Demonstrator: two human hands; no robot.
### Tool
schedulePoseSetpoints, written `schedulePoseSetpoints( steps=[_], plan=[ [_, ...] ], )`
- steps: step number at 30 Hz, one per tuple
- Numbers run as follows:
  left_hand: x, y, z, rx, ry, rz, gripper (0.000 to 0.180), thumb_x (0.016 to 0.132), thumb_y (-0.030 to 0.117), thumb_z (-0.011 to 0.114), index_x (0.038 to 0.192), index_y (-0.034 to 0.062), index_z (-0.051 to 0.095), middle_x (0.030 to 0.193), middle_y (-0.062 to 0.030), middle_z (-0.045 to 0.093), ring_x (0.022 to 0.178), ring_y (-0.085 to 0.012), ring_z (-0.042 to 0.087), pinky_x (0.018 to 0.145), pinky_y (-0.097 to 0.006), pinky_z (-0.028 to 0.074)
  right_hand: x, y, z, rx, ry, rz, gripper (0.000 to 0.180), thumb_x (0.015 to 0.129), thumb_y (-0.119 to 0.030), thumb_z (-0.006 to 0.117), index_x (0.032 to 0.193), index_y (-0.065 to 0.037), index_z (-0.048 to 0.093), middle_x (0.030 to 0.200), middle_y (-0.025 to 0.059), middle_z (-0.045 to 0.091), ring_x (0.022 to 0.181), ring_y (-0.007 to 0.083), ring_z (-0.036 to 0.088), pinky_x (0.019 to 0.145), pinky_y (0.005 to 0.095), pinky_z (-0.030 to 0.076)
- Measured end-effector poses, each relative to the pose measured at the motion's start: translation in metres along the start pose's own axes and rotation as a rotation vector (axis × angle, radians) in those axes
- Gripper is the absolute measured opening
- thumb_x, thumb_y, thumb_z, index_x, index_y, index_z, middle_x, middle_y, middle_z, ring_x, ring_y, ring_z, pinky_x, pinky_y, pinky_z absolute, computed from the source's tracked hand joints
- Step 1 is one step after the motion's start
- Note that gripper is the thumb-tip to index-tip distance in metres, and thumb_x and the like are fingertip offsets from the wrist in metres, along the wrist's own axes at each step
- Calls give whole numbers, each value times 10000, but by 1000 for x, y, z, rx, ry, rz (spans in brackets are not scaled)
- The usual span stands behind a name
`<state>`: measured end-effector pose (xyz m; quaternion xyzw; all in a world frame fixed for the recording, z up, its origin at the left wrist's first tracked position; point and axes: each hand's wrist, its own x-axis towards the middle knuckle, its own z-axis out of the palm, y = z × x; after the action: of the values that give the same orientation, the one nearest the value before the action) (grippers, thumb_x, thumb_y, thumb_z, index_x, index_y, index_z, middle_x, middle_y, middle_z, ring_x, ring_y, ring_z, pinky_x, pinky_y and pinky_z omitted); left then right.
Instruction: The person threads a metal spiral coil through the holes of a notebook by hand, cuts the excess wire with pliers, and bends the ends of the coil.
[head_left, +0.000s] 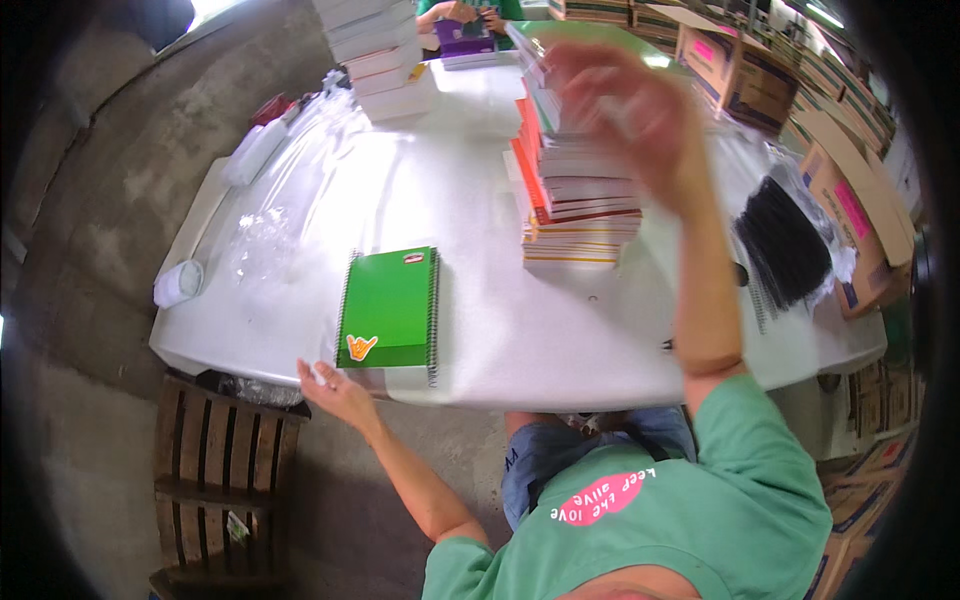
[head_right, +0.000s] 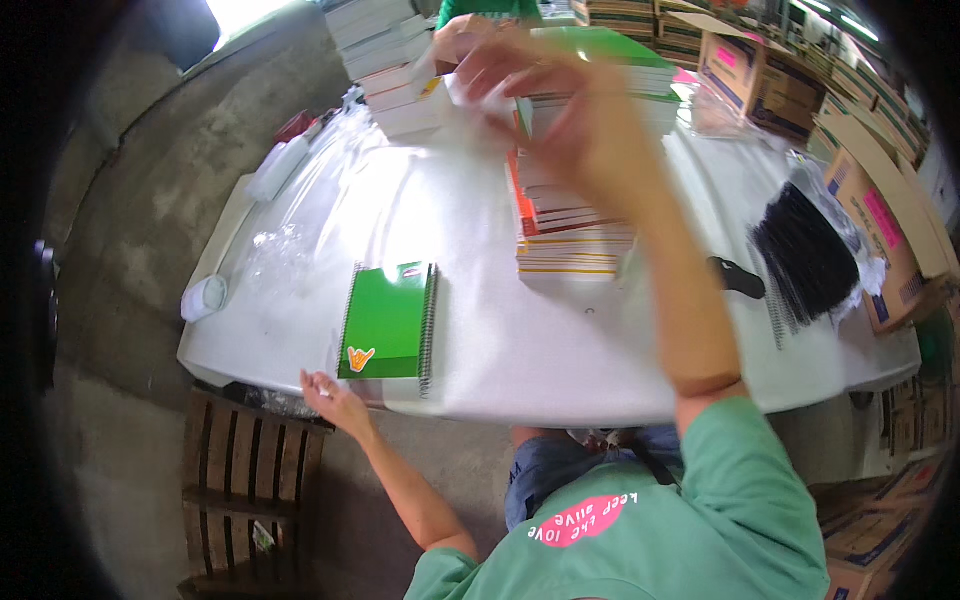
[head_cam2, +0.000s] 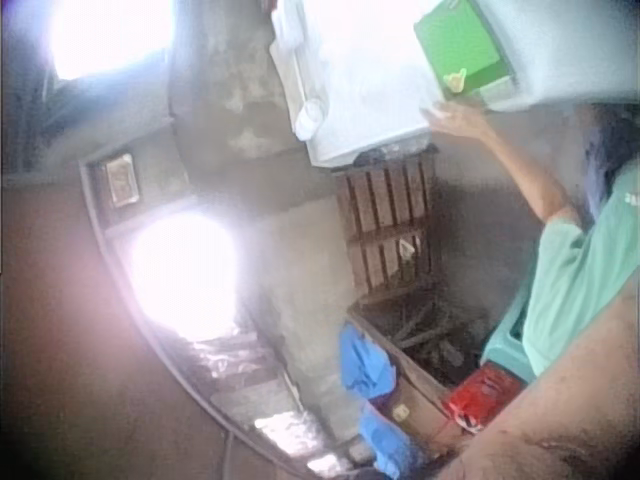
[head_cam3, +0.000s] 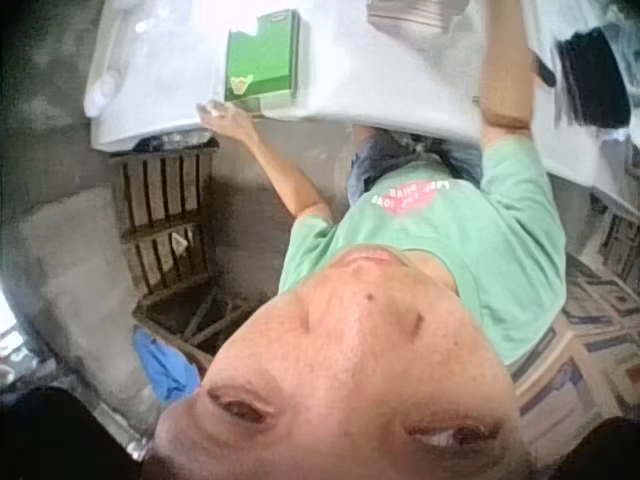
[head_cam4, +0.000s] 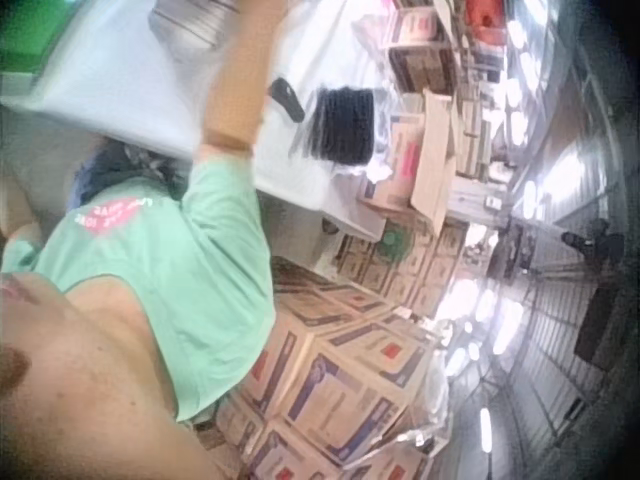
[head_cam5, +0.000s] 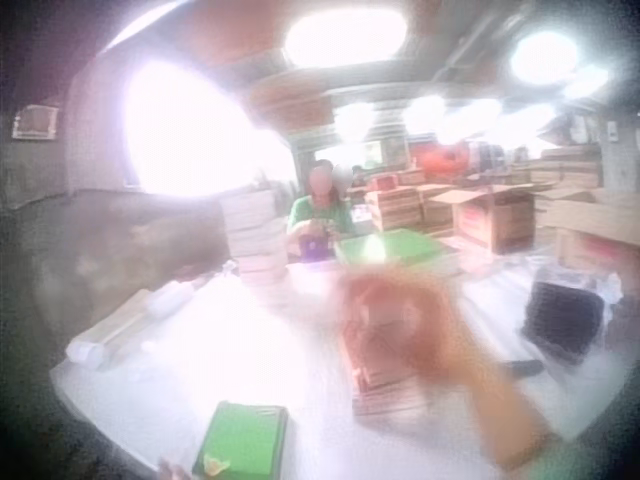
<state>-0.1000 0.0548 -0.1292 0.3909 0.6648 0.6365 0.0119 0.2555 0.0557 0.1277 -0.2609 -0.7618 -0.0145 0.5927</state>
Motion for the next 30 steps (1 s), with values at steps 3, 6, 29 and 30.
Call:
schedulePoseSetpoints(
  steps=[3, 6, 29, 30],
  plan=[
    [-6, 29, -4, 60, 67, 132, 510, 972, 365, 458, 1322, -4, 422, 1311, -182, 425, 1191, -312, 442, 985, -436, 361, 36, 53, -109, -733, 184, 422, 431, 860, -460, 601, 941, -39, 636, 799, 31, 629, 658, 143, 589, 603, 284, 481],
    [-22, 88, -3, -6, 45, 230, 484, 956, 352, 499, 1302, 19, 434, 1313, -177, 425, 1204, -297, 430, 969, -447, 366, 44, 104, -134, -560, -220, 910, 447, 760, -509, 714, 818, -71, 643, 612, -11, 530, 537, 122, 513, 490, 267, 403],
    [-102, 241, 55, -582, -1092, 352, 187, 876, 77, 631, 1041, -8, 603, 923, -81, 659, 843, -138, 599, 736, -271, 476, -221, 0, -137, 38, -321, 733, 386, 879, -270, 618, 1189, -53, 543, 1113, 108, 623, 934, 216, 615, 781, 349, 488],
    [-108, 250, 42, -263, -1066, 546, 192, 812, 35, 660, 999, 37, 619, 853, -73, 655, 841, -160, 609, 797, -302, 449, -229, 32, -160, 49, -167, 893, 409, 891, -322, 578, 1214, -70, 564, 1068, 111, 650, 911, 280, 641, 775, 381, 495]
  ],
)
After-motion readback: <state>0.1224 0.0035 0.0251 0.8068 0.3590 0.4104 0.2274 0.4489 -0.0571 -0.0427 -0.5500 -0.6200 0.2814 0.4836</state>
